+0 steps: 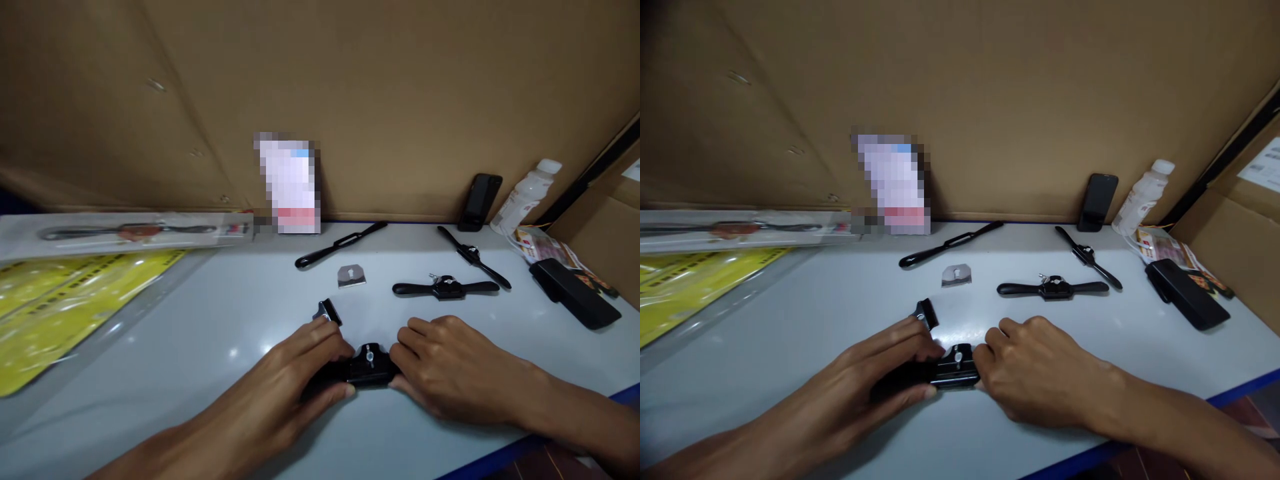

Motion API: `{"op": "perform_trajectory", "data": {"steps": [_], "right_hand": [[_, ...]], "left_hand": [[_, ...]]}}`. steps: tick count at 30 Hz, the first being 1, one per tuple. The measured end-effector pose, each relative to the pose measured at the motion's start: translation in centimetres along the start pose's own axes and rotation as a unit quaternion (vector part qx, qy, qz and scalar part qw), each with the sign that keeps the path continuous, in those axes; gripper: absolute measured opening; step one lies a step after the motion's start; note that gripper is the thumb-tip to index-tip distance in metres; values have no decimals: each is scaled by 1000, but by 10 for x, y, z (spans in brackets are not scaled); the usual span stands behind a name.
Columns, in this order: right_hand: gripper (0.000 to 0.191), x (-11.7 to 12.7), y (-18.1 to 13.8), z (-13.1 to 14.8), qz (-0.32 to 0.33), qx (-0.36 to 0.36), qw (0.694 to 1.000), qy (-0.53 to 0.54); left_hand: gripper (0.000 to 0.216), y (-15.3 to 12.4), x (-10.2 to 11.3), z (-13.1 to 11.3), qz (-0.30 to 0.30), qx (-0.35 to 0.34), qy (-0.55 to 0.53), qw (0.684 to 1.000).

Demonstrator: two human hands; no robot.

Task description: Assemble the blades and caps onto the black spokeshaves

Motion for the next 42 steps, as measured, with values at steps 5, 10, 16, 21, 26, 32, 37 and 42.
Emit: {"op": "perform_trajectory", "data": {"steps": [5,10,16,21,26,32,37,42], "right_hand": [[22,5,-3,-6,-4,-10,999,34],[9,4,-2,-1,9,13,1000,15],[11,2,-1,4,25,34,999,5],[12,3,-2,3,14,32,999,5],[10,2,-2,1,8,33,999,7],[8,3,-3,-9,-4,-8,999,43],[24,4,-2,-9,2,-12,998,55],[26,5,-1,-8,7,-10,998,63]], "left_hand": [[17,4,8,-17,-4,-47,33,998],[16,5,9,-19,-5,-51,49,997],[10,5,7,-19,-2,-54,51,997],[9,4,6,-18,8,-61,59,996],[10,2,4,-18,18,-67,75,995],[3,2,4,-17,13,-64,71,995],[4,2,5,-19,14,-64,68,996],[5,3,8,-23,-2,-73,75,995]]}}
Point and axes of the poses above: each hand's wrist, its own y-axis towards the middle knuckle, its own x-axis out of the back of the hand, z = x × y, the point moved 10 cm from there along y, towards the middle knuckle, and after that the axes turned 6 degrees about y, right-handed, at the moved point
